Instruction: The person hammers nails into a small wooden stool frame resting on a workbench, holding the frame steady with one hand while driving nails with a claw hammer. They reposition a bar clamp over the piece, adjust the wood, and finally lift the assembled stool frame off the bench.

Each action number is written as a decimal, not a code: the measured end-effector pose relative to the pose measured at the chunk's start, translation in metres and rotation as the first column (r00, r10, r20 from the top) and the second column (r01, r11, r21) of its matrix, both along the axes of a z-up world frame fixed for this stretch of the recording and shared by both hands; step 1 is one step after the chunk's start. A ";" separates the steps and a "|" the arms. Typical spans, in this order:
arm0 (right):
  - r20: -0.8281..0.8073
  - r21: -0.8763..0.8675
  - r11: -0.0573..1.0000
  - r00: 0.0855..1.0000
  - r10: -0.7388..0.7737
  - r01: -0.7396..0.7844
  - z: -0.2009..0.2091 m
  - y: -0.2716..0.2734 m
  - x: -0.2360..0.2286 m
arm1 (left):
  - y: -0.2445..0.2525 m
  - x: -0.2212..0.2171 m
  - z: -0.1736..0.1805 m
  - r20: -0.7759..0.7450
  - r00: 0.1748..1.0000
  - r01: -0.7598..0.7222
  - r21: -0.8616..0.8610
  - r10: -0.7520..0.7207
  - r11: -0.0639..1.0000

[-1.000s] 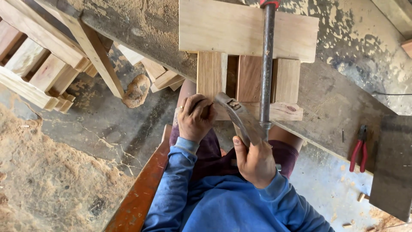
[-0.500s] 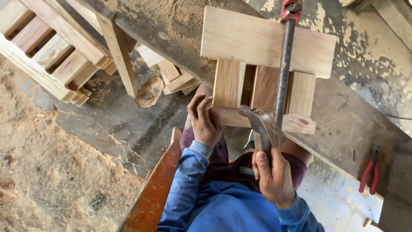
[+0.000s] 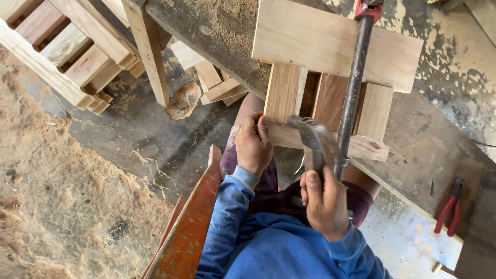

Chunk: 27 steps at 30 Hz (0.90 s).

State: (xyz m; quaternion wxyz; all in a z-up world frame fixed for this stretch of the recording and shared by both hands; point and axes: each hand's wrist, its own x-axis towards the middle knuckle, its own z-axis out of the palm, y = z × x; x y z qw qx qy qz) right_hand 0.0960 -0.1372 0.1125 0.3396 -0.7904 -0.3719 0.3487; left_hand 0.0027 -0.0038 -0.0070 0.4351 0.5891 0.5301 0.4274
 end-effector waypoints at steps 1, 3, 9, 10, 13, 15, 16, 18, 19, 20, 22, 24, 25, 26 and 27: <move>0.002 -0.001 1.000 1.000 -0.001 0.001 0.009 0.000 -0.004 | 0.001 0.000 0.000 0.002 1.000 0.001 -0.001 -0.001 1.000; 0.063 0.364 0.927 0.995 0.076 -0.094 0.028 0.001 -0.012 | 0.001 -0.001 0.001 -0.023 1.000 0.019 -0.051 -0.020 0.999; 0.145 0.096 0.984 0.980 0.136 -0.151 -0.035 -0.022 0.004 | 0.001 0.000 0.004 -0.036 0.999 0.002 -0.064 -0.004 0.998; 0.146 0.100 0.983 0.980 0.137 -0.153 -0.029 -0.018 0.002 | 0.001 0.000 0.003 -0.035 0.999 0.000 -0.060 -0.003 0.998; 0.008 -0.027 1.000 1.000 0.000 0.001 -0.005 -0.006 -0.009 | 0.002 0.000 0.000 -0.054 0.998 0.007 -0.127 -0.014 0.992; 0.127 0.341 0.937 0.991 0.032 -0.074 0.022 0.001 -0.020 | 0.003 0.001 0.000 -0.036 0.999 0.008 -0.013 -0.009 1.000; 0.126 0.336 0.939 0.992 0.028 -0.069 0.016 -0.004 -0.023 | 0.000 0.000 0.001 -0.036 0.999 0.014 -0.018 -0.014 1.000; 0.226 0.589 0.802 0.973 -0.053 -0.093 0.005 -0.004 -0.026 | 0.002 0.000 0.007 -0.028 1.000 0.009 -0.073 -0.011 0.997; 0.225 0.588 0.803 0.973 -0.052 -0.093 -0.015 -0.015 -0.016 | 0.001 0.000 0.005 -0.030 0.999 0.008 -0.074 -0.010 0.997; 0.304 0.347 0.924 0.951 0.049 -0.159 -0.036 -0.026 -0.007 | -0.001 -0.001 0.003 -0.051 0.999 0.011 -0.065 -0.015 0.998; 0.359 0.090 0.974 0.919 0.161 -0.206 -0.045 -0.026 0.001 | 0.003 0.001 0.005 -0.068 0.998 0.016 -0.042 -0.019 0.999; 0.018 -0.059 0.998 0.999 -0.029 0.030 -0.020 -0.010 -0.007 | 0.003 0.001 0.011 -0.047 0.999 0.012 -0.187 -0.022 0.982; 0.014 -0.064 0.998 1.000 -0.019 0.020 -0.010 -0.009 -0.013 | 0.003 0.001 0.012 -0.050 0.999 0.001 -0.191 -0.011 0.982; 0.048 0.184 0.982 0.997 -0.053 0.043 0.000 -0.008 -0.019 | 0.004 0.000 0.013 -0.046 0.999 0.005 -0.136 -0.011 0.991; 0.070 0.421 0.905 0.993 -0.098 0.059 0.010 -0.009 -0.026 | 0.003 -0.001 0.013 -0.042 0.999 0.014 -0.082 -0.018 0.997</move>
